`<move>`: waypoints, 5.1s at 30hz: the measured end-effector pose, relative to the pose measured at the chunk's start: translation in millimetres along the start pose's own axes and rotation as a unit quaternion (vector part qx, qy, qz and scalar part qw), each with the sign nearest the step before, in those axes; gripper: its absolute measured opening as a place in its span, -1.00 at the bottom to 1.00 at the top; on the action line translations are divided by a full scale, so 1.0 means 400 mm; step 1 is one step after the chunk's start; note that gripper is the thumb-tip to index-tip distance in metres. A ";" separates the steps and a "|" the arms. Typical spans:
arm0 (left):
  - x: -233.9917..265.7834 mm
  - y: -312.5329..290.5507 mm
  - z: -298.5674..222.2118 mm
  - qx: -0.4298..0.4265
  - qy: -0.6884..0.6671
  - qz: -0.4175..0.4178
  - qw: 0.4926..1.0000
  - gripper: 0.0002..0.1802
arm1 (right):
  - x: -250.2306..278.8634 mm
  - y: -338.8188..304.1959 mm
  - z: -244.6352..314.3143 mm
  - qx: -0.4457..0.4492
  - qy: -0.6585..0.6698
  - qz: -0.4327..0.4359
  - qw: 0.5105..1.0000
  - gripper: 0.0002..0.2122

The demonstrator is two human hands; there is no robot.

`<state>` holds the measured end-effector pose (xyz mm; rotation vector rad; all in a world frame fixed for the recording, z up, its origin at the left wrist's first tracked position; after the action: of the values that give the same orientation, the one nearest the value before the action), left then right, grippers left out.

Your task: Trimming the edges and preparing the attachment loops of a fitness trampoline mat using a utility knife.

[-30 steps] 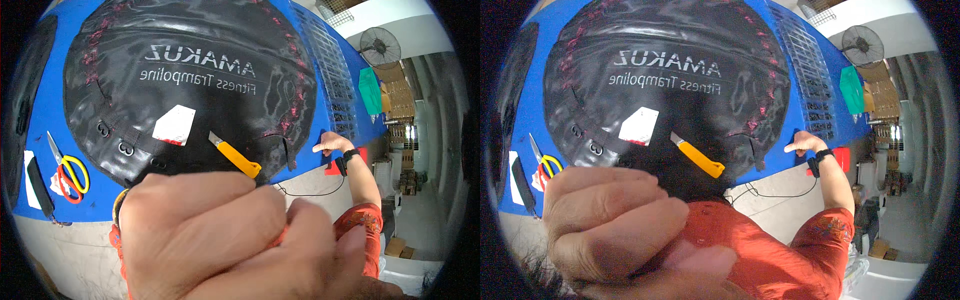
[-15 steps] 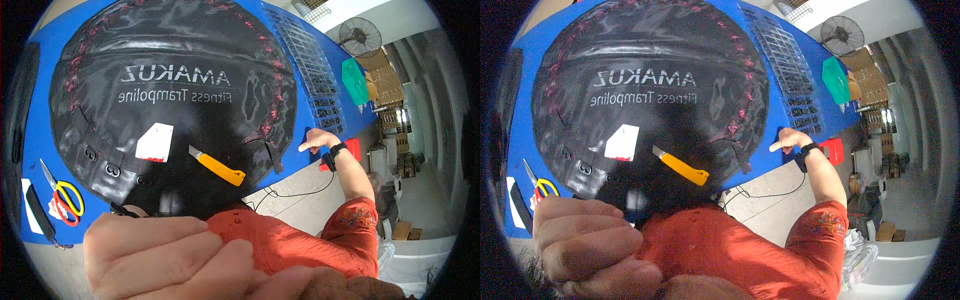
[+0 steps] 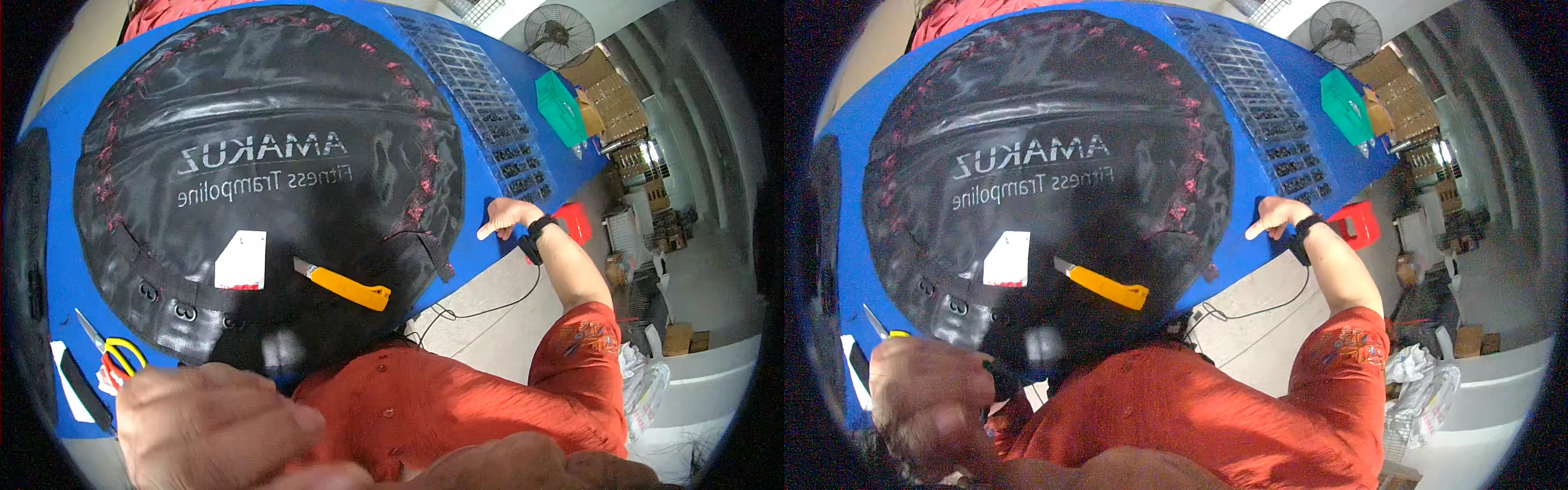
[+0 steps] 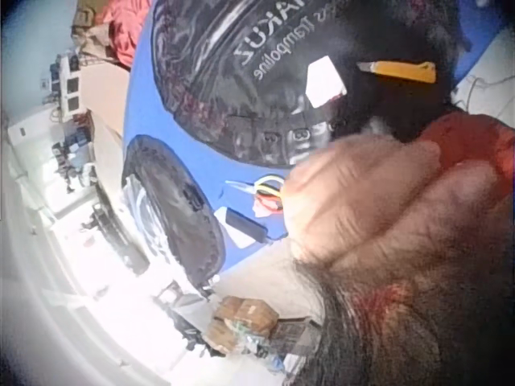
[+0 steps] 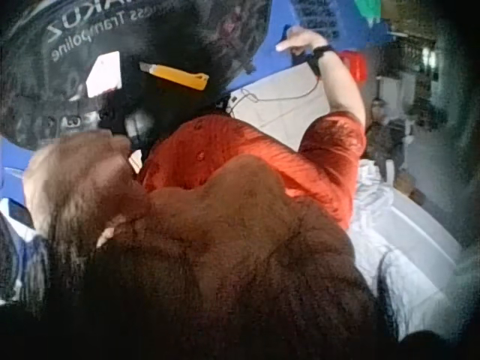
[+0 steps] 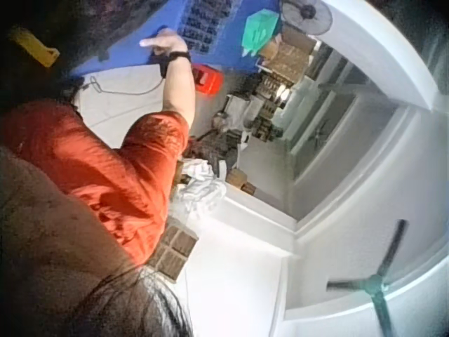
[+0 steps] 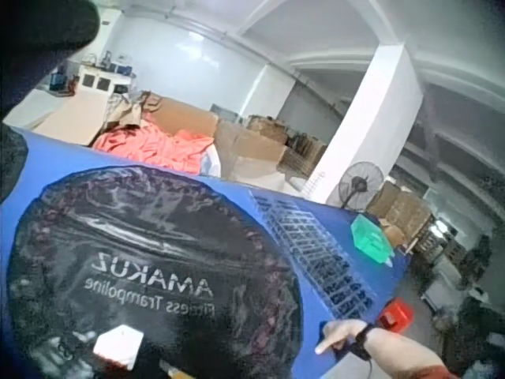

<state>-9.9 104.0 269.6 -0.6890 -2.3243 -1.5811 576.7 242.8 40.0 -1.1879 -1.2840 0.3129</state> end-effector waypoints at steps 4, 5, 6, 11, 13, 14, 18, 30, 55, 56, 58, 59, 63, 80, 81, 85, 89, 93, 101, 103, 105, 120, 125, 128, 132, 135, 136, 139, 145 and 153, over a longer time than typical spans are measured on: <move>0.036 0.050 0.008 0.092 0.129 -0.109 0.981 -0.75 | 0.002 0.001 -0.010 -0.008 -0.007 -0.008 1.000 -0.28; 0.039 0.050 0.009 0.092 0.116 -0.118 0.982 -0.76 | 0.001 0.007 -0.015 -0.011 -0.008 -0.003 1.000 -0.28; 0.040 0.053 0.009 0.092 0.115 -0.105 0.984 -0.75 | -0.001 0.002 -0.005 -0.007 -0.012 0.002 1.000 -0.28; 0.030 0.052 -0.006 -0.024 0.065 -0.013 0.998 -0.65 | 0.004 -0.019 0.015 -0.007 0.001 -0.010 1.000 -0.31; 0.036 0.042 0.003 0.087 0.129 -0.114 0.981 -0.74 | 0.006 -0.009 -0.003 -0.014 -0.004 -0.009 1.000 -0.33; 0.036 0.054 0.004 0.091 0.105 -0.107 0.984 -0.73 | 0.006 -0.014 0.002 -0.014 -0.010 -0.011 1.000 -0.33; 0.035 0.033 0.024 0.043 0.048 -0.088 0.994 -0.68 | 0.004 -0.005 -0.003 -0.014 -0.018 -0.014 1.000 -0.30; 0.027 0.047 0.040 0.037 0.012 -0.100 0.994 -0.76 | 0.012 -0.038 0.012 -0.025 -0.028 -0.017 0.999 -0.37; 0.088 0.061 0.055 -0.057 -0.149 0.081 0.984 -0.64 | 0.010 0.006 -0.005 -0.004 0.021 -0.008 1.000 -0.30; 0.091 0.059 0.055 -0.076 -0.174 0.102 0.977 -0.66 | 0.010 0.010 0.000 -0.006 0.025 -0.001 1.000 -0.31; 0.094 0.059 0.046 -0.114 -0.220 0.143 0.958 -0.71 | 0.012 0.013 0.003 -0.009 0.022 -0.011 1.000 -0.31; 0.090 0.063 0.043 -0.117 -0.218 0.145 0.958 -0.71 | 0.015 0.013 0.003 -0.013 0.016 -0.018 1.000 -0.31; 0.048 0.016 0.044 -0.077 -0.170 -0.108 0.976 -0.85 | 0.004 0.006 -0.003 -0.006 0.011 -0.011 1.000 -0.27; 0.002 0.037 0.031 -0.182 -0.160 -0.100 0.965 -0.89 | 0.016 0.011 -0.005 -0.041 0.020 0.000 0.999 -0.27; 0.003 0.036 0.028 -0.197 -0.147 -0.111 0.963 -0.89 | 0.015 0.010 -0.002 -0.042 0.020 0.001 0.999 -0.27; 0.006 0.034 0.021 -0.185 -0.133 -0.086 0.970 -0.89 | 0.013 0.002 0.004 -0.037 0.019 0.002 0.999 -0.28; 0.005 0.035 0.022 -0.142 -0.152 -0.050 0.977 -0.87 | 0.013 0.003 -0.002 -0.034 0.016 -0.009 0.999 -0.27; 0.006 0.040 0.025 -0.211 -0.168 -0.077 0.960 -0.88 | 0.014 0.002 0.012 -0.024 0.010 -0.008 1.000 -0.27; 0.004 -0.014 -0.007 -0.001 -0.040 -0.170 0.985 -0.83 | 0.012 0.002 -0.004 -0.033 0.022 -0.002 0.999 -0.24; 0.007 -0.003 0.030 0.043 -0.024 -0.186 0.981 -0.83 | 0.014 0.003 -0.007 -0.032 0.026 -0.002 0.999 -0.23; -0.003 0.037 0.002 -0.222 -0.145 -0.095 0.960 -0.81 | 0.018 0.013 0.010 -0.025 0.014 -0.001 1.000 -0.22; 0.000 0.061 0.034 0.052 -0.230 0.107 0.966 -0.73 | 0.009 0.009 -0.005 -0.017 0.029 -0.014 0.999 -0.25; 0.019 0.035 0.062 0.180 -0.262 -0.230 0.920 -0.72 | 0.011 0.017 -0.014 -0.020 0.043 -0.017 0.999 -0.22; -0.013 0.087 0.031 -0.005 -0.228 0.058 0.972 -0.73 | 0.011 0.017 -0.017 -0.012 0.061 -0.011 0.998 -0.18; -0.013 0.102 0.018 -0.023 -0.206 0.060 0.976 -0.71 | 0.006 0.025 -0.025 -0.016 0.071 -0.013 0.997 -0.20; -0.022 0.104 0.016 -0.038 -0.222 0.079 0.971 -0.71 | 0.001 0.027 -0.033 -0.014 0.080 -0.024 0.996 -0.23; -0.037 0.088 0.031 -0.041 -0.224 0.079 0.971 -0.71 | 0.001 0.028 -0.037 -0.017 0.082 -0.026 0.996 -0.23; -0.022 0.035 0.020 -0.202 -0.207 -0.029 0.957 -0.86 | 0.002 0.042 -0.021 0.000 0.099 -0.022 0.995 -0.25; -0.037 0.072 0.021 -0.100 -0.212 0.065 0.970 -0.82 | 0.002 0.059 -0.054 -0.054 0.049 -0.014 0.997 -0.29; -0.075 0.064 0.039 -0.128 -0.209 -0.033 0.969 -0.91 | 0.019 -0.001 0.006 -0.073 -0.057 -0.063 0.994 -0.33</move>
<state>29.9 118.8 270.4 -1.1103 -2.4639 -1.9479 577.0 249.7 44.1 -1.2186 -1.4949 0.1989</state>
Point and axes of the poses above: each hand's wrist, its own y-axis towards the middle knuckle, its own x-axis out of the back of the hand, z = x × y, the point moved 7 cm from there along y, towards the middle knuckle, and after that the axes turned 9 degrees about -x, right-handed, at the moved point
